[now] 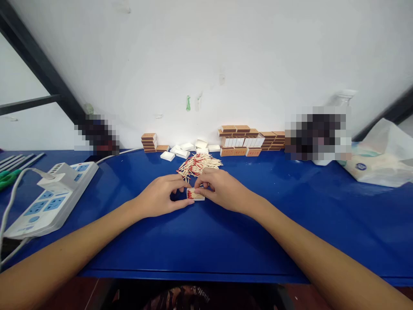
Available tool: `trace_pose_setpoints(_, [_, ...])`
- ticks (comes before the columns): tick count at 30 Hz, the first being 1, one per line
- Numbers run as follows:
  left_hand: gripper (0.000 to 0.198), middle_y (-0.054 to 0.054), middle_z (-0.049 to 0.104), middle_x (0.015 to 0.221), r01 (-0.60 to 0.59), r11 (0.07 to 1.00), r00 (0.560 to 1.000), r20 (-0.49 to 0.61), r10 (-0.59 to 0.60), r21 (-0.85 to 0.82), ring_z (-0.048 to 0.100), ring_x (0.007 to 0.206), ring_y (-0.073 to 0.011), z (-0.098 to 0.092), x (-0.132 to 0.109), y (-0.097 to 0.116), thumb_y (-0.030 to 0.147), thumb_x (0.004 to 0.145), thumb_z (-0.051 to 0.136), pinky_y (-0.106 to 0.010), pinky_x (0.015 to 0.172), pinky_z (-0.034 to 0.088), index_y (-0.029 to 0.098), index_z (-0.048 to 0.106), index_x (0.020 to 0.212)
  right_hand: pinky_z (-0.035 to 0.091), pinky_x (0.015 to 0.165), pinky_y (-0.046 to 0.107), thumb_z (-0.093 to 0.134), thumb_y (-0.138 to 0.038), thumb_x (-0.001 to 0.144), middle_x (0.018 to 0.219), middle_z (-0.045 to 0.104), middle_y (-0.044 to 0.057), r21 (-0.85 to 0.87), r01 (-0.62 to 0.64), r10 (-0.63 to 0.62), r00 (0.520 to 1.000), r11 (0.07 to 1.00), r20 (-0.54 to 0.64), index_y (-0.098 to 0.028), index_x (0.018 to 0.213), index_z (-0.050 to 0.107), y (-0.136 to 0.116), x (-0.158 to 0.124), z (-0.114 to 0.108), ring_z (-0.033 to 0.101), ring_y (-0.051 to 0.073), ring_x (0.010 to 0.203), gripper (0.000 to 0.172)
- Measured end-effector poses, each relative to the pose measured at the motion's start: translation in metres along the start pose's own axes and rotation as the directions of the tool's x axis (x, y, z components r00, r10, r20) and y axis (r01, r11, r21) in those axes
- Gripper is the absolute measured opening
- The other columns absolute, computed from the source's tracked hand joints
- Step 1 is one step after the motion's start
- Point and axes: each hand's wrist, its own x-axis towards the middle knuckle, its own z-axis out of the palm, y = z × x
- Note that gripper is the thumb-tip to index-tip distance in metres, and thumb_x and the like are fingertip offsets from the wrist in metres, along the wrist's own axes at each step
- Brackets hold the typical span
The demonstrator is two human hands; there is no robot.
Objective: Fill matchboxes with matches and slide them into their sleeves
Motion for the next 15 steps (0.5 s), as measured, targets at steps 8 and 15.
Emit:
trace_pose_setpoints(8, [0.032, -0.002, 0.069, 0.091, -0.029, 0.999, 0.999, -0.027, 0.028, -0.037, 0.065, 0.08, -0.0173, 0.001, -0.001, 0.0, 0.048, 0.092, 0.075, -0.03, 0.07, 0.048, 0.02, 0.075, 0.107, 0.04, 0.068, 0.031, 0.068, -0.032, 0.095, 0.086, 0.066, 0.005, -0.12, -0.113, 0.113, 0.994, 0.986, -0.001, -0.021, 0.093, 0.075, 0.03, 0.0, -0.025, 0.057, 0.018, 0.074, 0.013])
trace_pose_setpoints(15, [0.035, -0.003, 0.068, 0.09, -0.079, 0.996, 0.996, 0.032, 0.081, -0.045, 0.064, 0.081, -0.018, 0.001, -0.001, 0.001, 0.05, 0.093, 0.074, -0.03, 0.072, 0.048, 0.019, 0.076, 0.11, 0.041, 0.069, 0.031, 0.063, -0.031, 0.098, 0.087, 0.067, 0.006, -0.104, -0.175, 0.188, 0.973, 0.979, 0.137, -0.02, 0.09, 0.068, 0.036, -0.001, -0.015, 0.058, 0.019, 0.077, 0.015])
